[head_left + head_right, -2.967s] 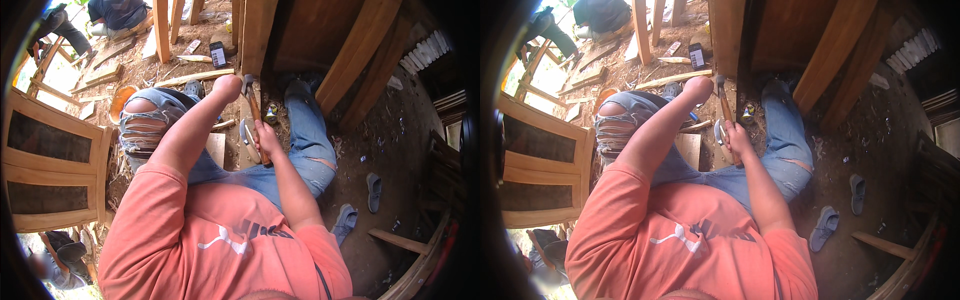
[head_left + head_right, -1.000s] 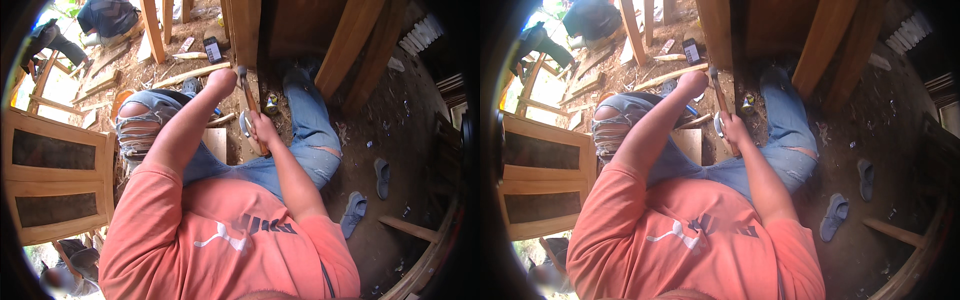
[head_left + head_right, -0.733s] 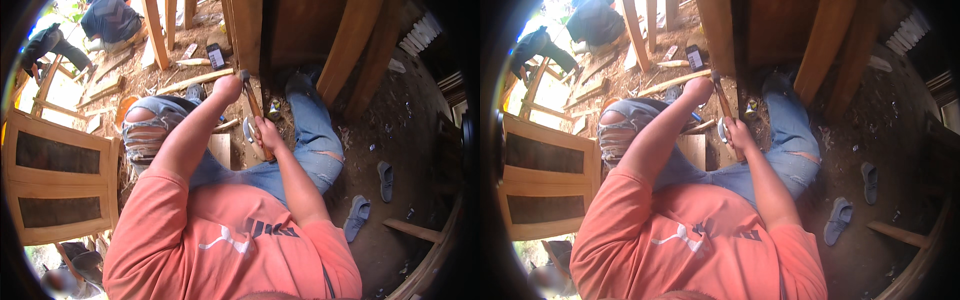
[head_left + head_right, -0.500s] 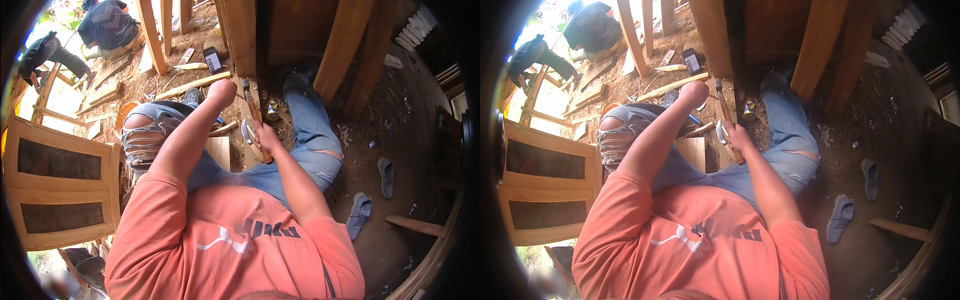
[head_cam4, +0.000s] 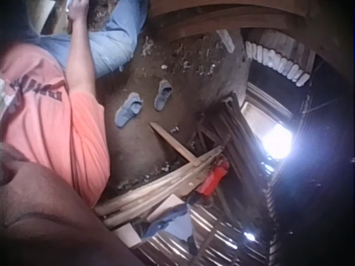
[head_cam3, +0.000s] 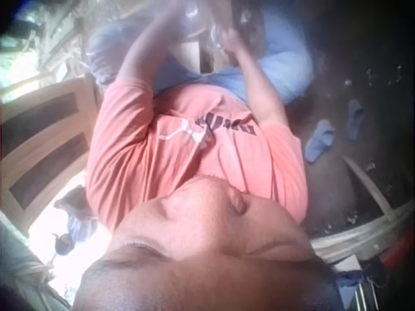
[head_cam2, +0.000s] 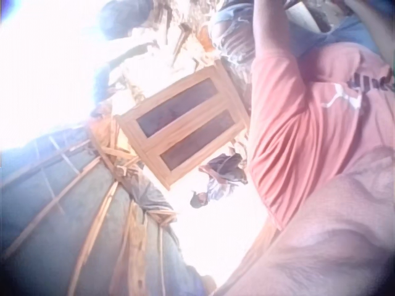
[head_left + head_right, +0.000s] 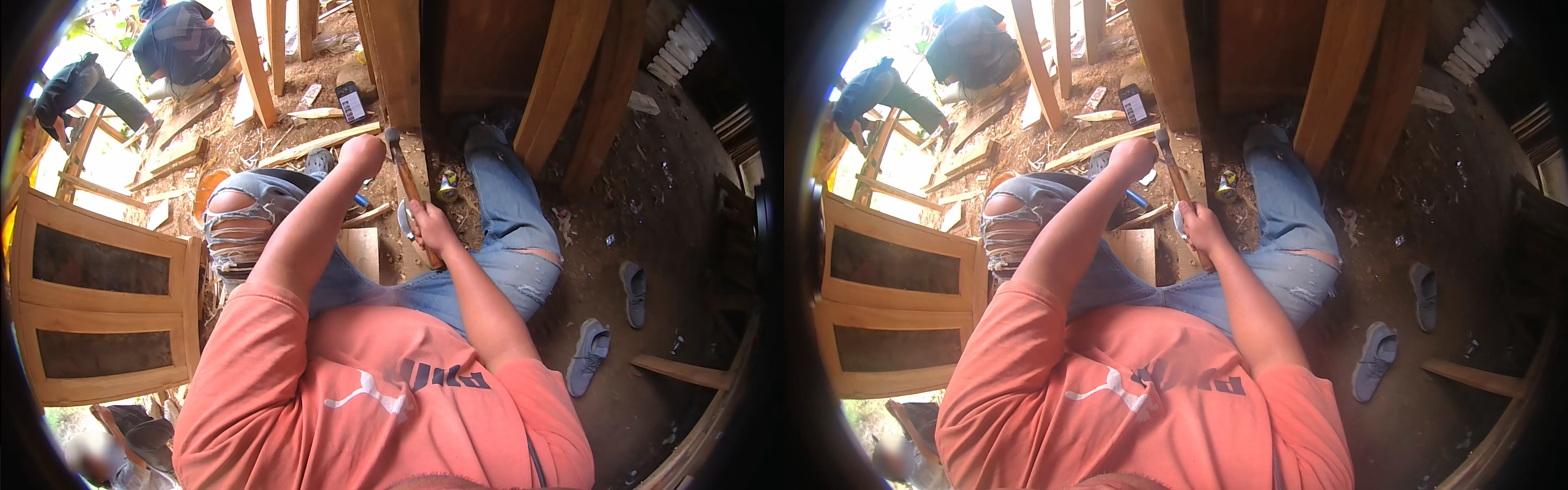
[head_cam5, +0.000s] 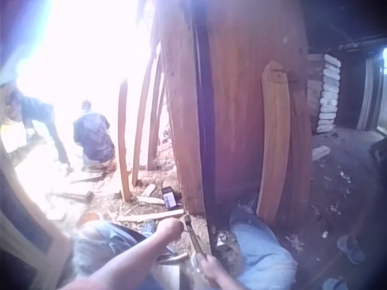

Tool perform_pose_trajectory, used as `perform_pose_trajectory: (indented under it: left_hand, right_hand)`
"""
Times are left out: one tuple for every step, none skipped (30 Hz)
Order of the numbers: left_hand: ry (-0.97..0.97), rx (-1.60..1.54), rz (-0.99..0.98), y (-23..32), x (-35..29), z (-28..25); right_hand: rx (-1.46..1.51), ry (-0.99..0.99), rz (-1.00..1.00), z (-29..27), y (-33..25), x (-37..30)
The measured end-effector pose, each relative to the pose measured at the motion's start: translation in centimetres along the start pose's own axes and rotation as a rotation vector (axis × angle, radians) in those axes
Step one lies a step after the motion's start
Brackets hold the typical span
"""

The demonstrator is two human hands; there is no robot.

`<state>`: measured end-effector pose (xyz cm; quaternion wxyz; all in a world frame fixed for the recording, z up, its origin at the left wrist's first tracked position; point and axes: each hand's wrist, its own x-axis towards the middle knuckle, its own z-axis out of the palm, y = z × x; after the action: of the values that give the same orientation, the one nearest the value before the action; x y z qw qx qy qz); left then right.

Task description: The person sits on the ground and uses a hammer to drive nails into a wooden frame. They repeatedly pick up nails, position them, and strike them with the hammer. The person briefly pauses to adjust their head-mounted camera before resuming hammering.

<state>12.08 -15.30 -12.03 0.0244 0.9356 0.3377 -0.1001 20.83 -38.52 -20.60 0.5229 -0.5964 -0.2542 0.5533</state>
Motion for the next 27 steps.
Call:
perform_pose_trajectory:
  left_hand:
    - [-0.006, -0.006, -0.004, 0.7, -0.2, -0.4]
    - [-0.012, -0.012, -0.008, 1.3, -0.4, -0.4]
    - [-0.021, -0.015, -0.057, 1.3, 0.3, -0.4]
    - [-0.019, 0.029, -0.01, 1.1, 0.4, 0.0]
    - [-0.048, -0.011, -0.038, 1.1, 0.2, 0.5]
    - [-0.063, -0.039, -0.06, 0.7, 0.6, 0.4]
    - [-0.042, 0.008, -0.018, 0.3, 0.7, 0.7]
    - [-0.021, 0.054, 0.025, 0.0, 0.7, 1.2]
    - [-0.008, 0.093, 0.066, 0.1, 0.3, 1.3]
    - [-0.004, 0.081, 0.053, 0.2, 0.3, 1.1]
    - [0.0, 0.069, 0.038, 0.3, 0.6, 0.8]
    - [0.0, 0.049, 0.022, 0.8, 0.4, 0.4]
    - [-0.03, 0.021, -0.013, 1.0, 0.6, 0.1]
    - [-0.044, 0.016, -0.009, 1.0, 0.5, 0.5]
    - [-0.054, 0.018, -0.003, 0.9, 0.5, 0.7]
    - [-0.056, 0.026, 0.009, 0.9, 0.8, 0.5]
    - [-0.037, 0.04, 0.037, 0.8, 0.8, 0.6]
    - [-0.02, 0.051, 0.059, 0.5, 0.3, 0.8]
    - [-0.003, 0.061, 0.081, 0.2, 0.2, 0.9]
    - [0.003, 0.069, 0.074, 0.1, 0.5, 0.8]
    - [0.003, 0.067, 0.062, 0.4, 0.4, 0.6]
    - [-0.003, 0.061, 0.055, 1.0, 0.1, 0.5]
    - [-0.018, 0.035, 0.043, 1.3, 0.2, 0.0]
    - [-0.004, -0.006, 0.012, 1.4, 0.5, -0.2]
    - [-0.003, -0.005, 0.008, 1.3, 0.4, -0.1]
    - [-0.002, -0.004, 0.005, 1.3, 0.3, 0.0]
    - [-0.029, -0.02, -0.012, 1.3, 0.4, -0.2]
  right_hand:
    - [0.022, -0.005, 0.014, -0.1, 0.3, -0.5]
    - [0.038, -0.013, 0.002, -0.4, 0.3, -0.5]
    - [0.05, -0.028, -0.011, -0.8, 0.2, -0.2]
    - [0.062, -0.042, -0.024, -1.0, 0.2, -0.1]
    - [-0.01, 0.023, 0.021, -0.8, 0.6, -0.4]
    - [0.006, 0.028, 0.064, -1.0, 0.7, -0.2]
    - [0.022, 0.032, 0.107, -1.3, 0.8, -0.2]
    - [0.038, 0.036, 0.149, -1.4, 0.9, -0.1]
    - [0.067, 0.017, 0.117, -1.3, 0.7, -0.2]
    - [0.096, -0.002, 0.085, -1.2, 0.4, -0.3]
    - [0.125, -0.022, 0.053, -1.1, 0.2, -0.4]
    - [0.127, -0.029, 0.036, -1.1, -0.1, -0.5]
    - [0.129, -0.038, 0.019, -1.1, -0.5, -0.6]
    - [0.131, -0.046, 0.002, -1.1, -0.6, -0.7]
    - [0.082, -0.012, 0.044, -0.7, -0.6, -0.8]
    - [0.037, 0.014, 0.066, -1.0, 0.1, -0.4]
    - [-0.008, 0.041, 0.088, -1.3, 1.0, 0.0]
    - [-0.056, 0.062, 0.114, -1.1, 0.9, 0.0]
    - [-0.007, 0.051, 0.098, -1.1, 0.8, 0.0]
    - [0.041, 0.04, 0.081, -1.2, 0.7, -0.2]
    - [0.083, 0.026, 0.075, -1.1, 0.3, -0.6]
    - [0.113, 0.001, 0.038, -1.4, 0.2, -0.9]
    - [0.144, -0.025, 0.0, -1.6, -0.1, -1.0]
    - [0.18, -0.052, -0.049, -1.7, -0.4, -0.9]
    - [0.169, -0.046, -0.018, -1.6, -0.4, -0.9]
    - [0.137, -0.044, 0.033, -1.3, -0.4, -1.1]
    - [0.109, -0.032, 0.072, -1.3, -0.6, -1.1]
